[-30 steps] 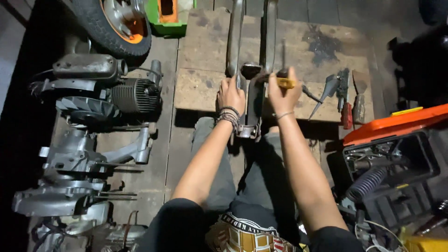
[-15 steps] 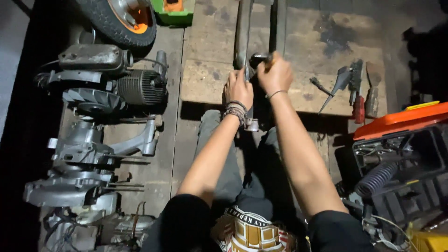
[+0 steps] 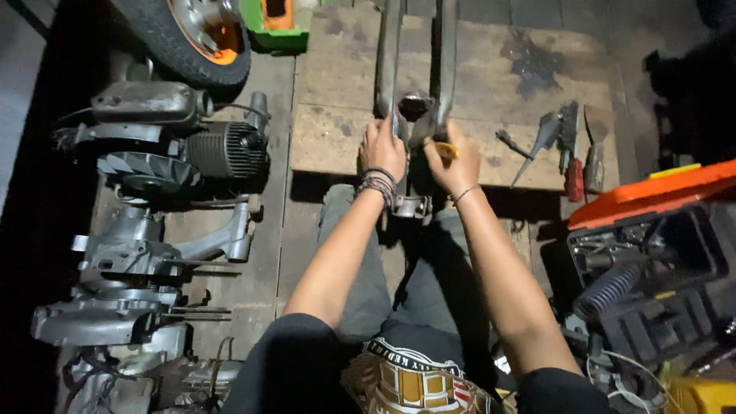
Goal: Scraping the internal surface of a motorcycle front fork with a small hand tool to remove debris.
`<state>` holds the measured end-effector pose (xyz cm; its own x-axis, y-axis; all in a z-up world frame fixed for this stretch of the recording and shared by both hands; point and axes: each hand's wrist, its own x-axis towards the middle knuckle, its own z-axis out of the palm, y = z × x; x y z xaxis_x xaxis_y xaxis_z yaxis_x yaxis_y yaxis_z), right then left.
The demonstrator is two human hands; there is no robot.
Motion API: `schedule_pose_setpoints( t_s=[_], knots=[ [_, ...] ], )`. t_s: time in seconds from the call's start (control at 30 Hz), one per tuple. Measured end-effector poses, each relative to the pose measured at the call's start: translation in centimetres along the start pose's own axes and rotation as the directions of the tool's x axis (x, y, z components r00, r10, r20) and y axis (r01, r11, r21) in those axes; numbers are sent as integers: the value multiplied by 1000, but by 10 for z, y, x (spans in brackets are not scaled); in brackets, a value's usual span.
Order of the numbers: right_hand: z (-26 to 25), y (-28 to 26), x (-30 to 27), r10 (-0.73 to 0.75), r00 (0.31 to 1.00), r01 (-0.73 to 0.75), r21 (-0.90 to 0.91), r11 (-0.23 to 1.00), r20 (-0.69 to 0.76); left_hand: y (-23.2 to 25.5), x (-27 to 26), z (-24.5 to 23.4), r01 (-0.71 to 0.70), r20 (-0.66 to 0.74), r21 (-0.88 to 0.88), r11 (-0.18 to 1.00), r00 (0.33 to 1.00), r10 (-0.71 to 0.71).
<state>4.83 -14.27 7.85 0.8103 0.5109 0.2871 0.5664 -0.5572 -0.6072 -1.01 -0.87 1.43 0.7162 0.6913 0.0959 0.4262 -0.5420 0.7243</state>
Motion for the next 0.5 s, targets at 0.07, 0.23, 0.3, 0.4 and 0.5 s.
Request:
schedule_pose_setpoints(
  t_s=[0.07,0.23,0.3,0.4,0.5],
  knots=[
    [-5,3,-7,5,1000,-5,4,1000,18,-12,3,6,-26,21,-13,1000,999,27],
    [-9,19,-30,-73,996,67,-112,991,-44,-46,-13,-1,-4,183,-54,999,983,14],
    [-9,18,-39,10,991,-6,-30,1000,136,-39,-32,-18,35,227,-107,994,974,-10],
    [-14,6,-48,-33,998,31,46,998,46,-19,-59,-51,38,311,-120,992,950,2],
    [-12,-4,-51,177,963,-193,66,979,203,-10,-69,-55,29,284,-164,986,959,19]
  ],
)
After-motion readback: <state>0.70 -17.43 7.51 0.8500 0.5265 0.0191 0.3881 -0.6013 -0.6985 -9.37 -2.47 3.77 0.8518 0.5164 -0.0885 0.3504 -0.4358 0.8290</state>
